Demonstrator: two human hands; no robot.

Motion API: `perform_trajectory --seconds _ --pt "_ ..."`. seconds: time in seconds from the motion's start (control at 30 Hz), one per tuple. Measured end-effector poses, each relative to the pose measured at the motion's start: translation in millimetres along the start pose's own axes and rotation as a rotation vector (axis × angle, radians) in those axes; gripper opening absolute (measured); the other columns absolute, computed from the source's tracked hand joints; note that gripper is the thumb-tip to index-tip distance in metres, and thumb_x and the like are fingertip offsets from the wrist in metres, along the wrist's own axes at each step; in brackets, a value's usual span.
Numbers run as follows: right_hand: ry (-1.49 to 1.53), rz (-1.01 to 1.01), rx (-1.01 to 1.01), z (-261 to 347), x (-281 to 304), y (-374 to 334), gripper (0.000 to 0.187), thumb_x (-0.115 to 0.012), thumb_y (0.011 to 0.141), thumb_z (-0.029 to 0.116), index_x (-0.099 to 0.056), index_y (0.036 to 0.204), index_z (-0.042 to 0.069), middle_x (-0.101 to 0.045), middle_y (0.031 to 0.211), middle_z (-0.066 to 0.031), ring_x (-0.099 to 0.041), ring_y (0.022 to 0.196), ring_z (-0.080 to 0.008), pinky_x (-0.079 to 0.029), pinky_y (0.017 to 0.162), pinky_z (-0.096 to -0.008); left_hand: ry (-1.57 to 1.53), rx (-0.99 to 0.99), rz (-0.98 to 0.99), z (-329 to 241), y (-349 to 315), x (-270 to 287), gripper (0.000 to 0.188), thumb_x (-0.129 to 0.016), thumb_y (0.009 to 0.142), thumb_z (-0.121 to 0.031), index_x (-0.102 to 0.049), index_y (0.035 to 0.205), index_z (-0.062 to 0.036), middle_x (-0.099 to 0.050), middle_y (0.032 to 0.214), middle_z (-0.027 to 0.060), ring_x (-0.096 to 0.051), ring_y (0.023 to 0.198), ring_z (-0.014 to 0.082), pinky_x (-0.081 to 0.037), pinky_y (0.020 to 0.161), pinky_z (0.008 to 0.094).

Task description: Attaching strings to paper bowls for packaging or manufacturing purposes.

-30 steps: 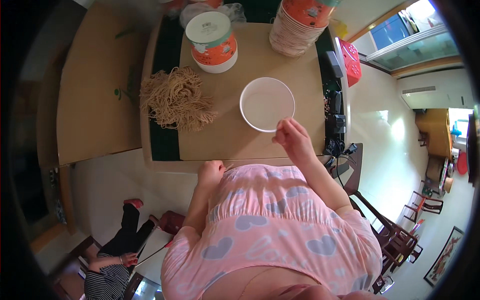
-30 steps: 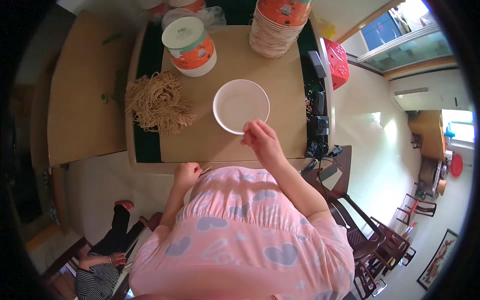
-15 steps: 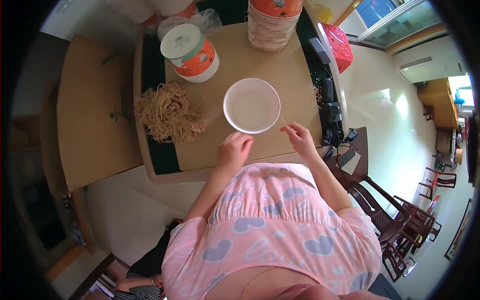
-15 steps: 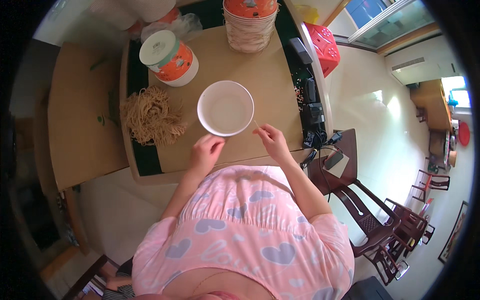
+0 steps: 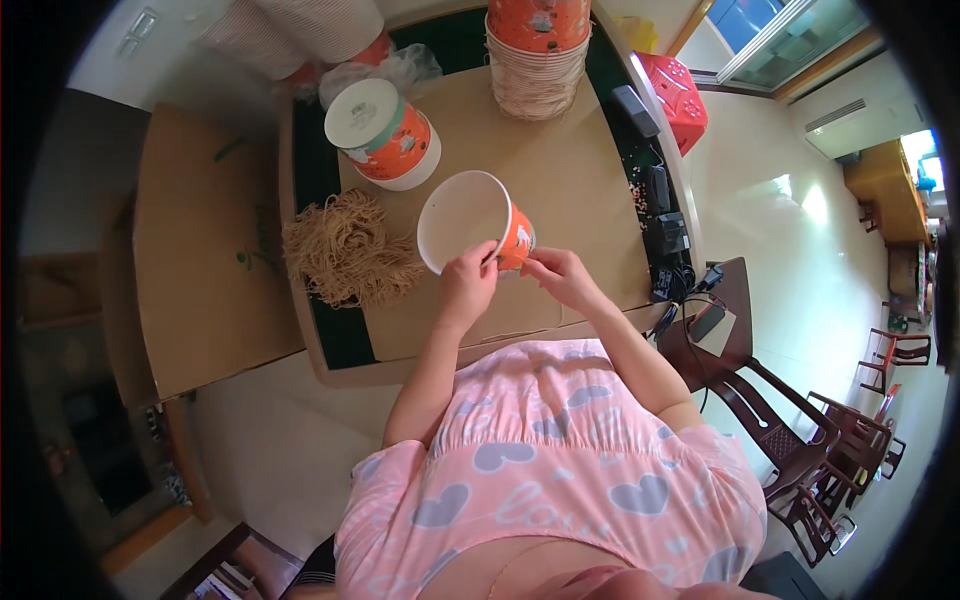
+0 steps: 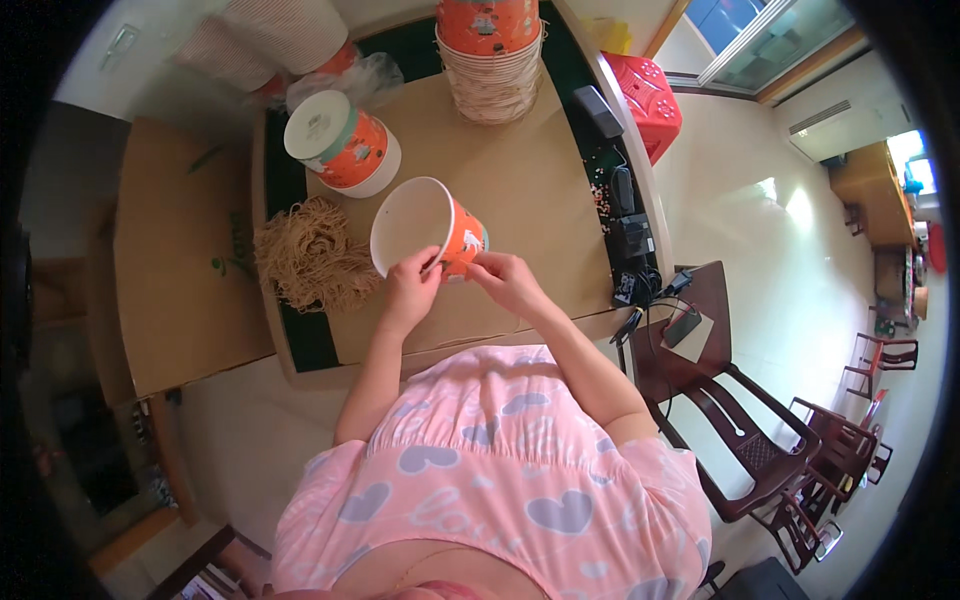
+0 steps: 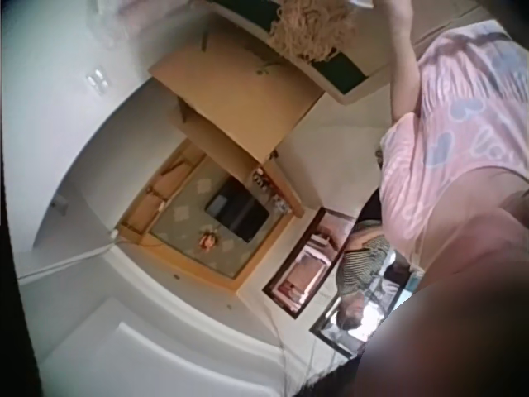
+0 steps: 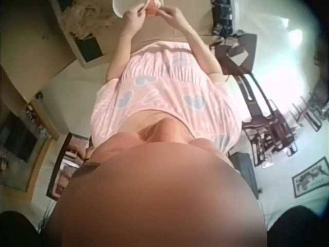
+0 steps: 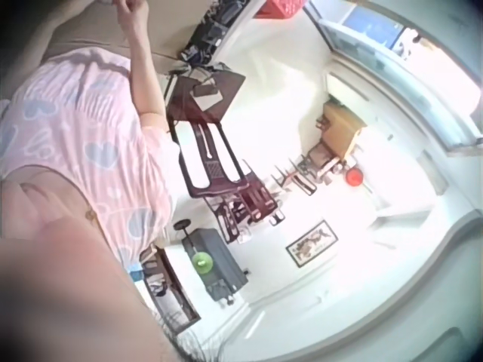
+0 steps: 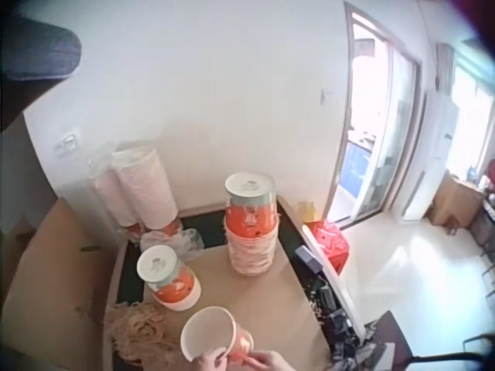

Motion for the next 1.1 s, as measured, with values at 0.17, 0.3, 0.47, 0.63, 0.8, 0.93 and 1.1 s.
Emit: perform_trajectory --seconds 0.17,0.3,0.47,0.63,0.8,0.93,1.1 --pt "0.294 0.227 -0.316 -78 -15 2 0.025 -0.053 0.094 0.024 -0.064 0.093 0.002 -0.067 0.085 -0.0032 -0.059 0.075 -0.0111 -0.049 0.069 -0.0257 -0.014 0.037 -0.085 12 -9 26 0.020 -0.058 0.082 -0.003 -0.062 0.101 -0.0019 -0.065 0.084 0.0183 -0.064 0.075 0.0334 -0.049 0.066 0.0393" --pt "0.623 -0.434 -0.275 -124 42 16 0.021 -0.053 0.092 0.021 -0.062 0.086 0.003 -0.065 0.080 -0.0046 -0.061 0.077 -0.0120 -0.050 0.068 -0.0258 -0.029 0.033 -0.040 9 -13 22 0.019 -0.058 0.082 -0.002 -0.062 0.101 -0.0011 -0.065 0.084 0.0176 -0.064 0.075 0.0319 -0.049 0.066 0.0385" --pt "0.656 -0.659 -0.105 -128 100 21 0.022 -0.048 0.096 0.020 -0.061 0.086 0.004 -0.063 0.077 -0.0043 -0.058 0.068 -0.0114 -0.047 0.062 -0.0251 -0.082 0.047 -0.006 5 -14 16 0.017 -0.057 0.083 -0.002 -0.062 0.100 0.0006 -0.065 0.084 0.0166 -0.065 0.073 0.0288 -0.050 0.066 0.0361" --pt "0.120 -0.102 -0.079 -86 23 10 0.025 -0.053 0.093 0.022 -0.066 0.088 0.002 -0.065 0.079 -0.0039 -0.060 0.074 -0.0111 -0.049 0.065 -0.0258 -0.107 0.038 -0.040 13 -11 15 0.017 -0.058 0.083 0.000 -0.061 0.099 0.0027 -0.065 0.085 0.0159 -0.065 0.072 0.0252 -0.050 0.065 0.0335" --pt "0.087 -0.160 -0.333 -130 22 43 0.025 -0.055 0.092 0.023 -0.067 0.088 0.001 -0.066 0.082 -0.0061 -0.061 0.077 -0.0118 -0.051 0.070 -0.0283 -0.110 0.017 -0.012 10 -10 15 0.017 -0.058 0.083 -0.001 -0.061 0.099 0.0033 -0.065 0.088 0.0157 -0.064 0.072 0.0241 -0.050 0.065 0.0330" --pt "0.082 -0.906 0.167 -112 135 61 0.025 -0.056 0.092 0.023 -0.067 0.085 0.001 -0.065 0.079 -0.0083 -0.060 0.070 -0.0118 -0.047 0.065 -0.0276 -0.120 0.045 0.013 7 -14 14 0.017 -0.058 0.083 -0.001 -0.062 0.100 0.0031 -0.065 0.086 0.0151 -0.064 0.071 0.0236 -0.050 0.065 0.0327" --pt "-0.324 -0.846 0.343 21 168 12 0.011 -0.065 0.086 0.014 -0.065 0.085 0.003 -0.059 0.092 -0.0094 -0.058 0.077 -0.0210 -0.048 0.069 -0.0299 -0.144 0.051 -0.027 19 -19 21 0.017 -0.059 0.083 -0.001 -0.062 0.100 0.0029 -0.065 0.085 0.0147 -0.064 0.070 0.0233 -0.050 0.065 0.0325"
Point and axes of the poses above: each hand's wrist, its own y-axis towards the middle knuckle, its own x-axis out of the back of the hand, z = x × y, the point moved 5 cm from there along y, towards the middle knuckle
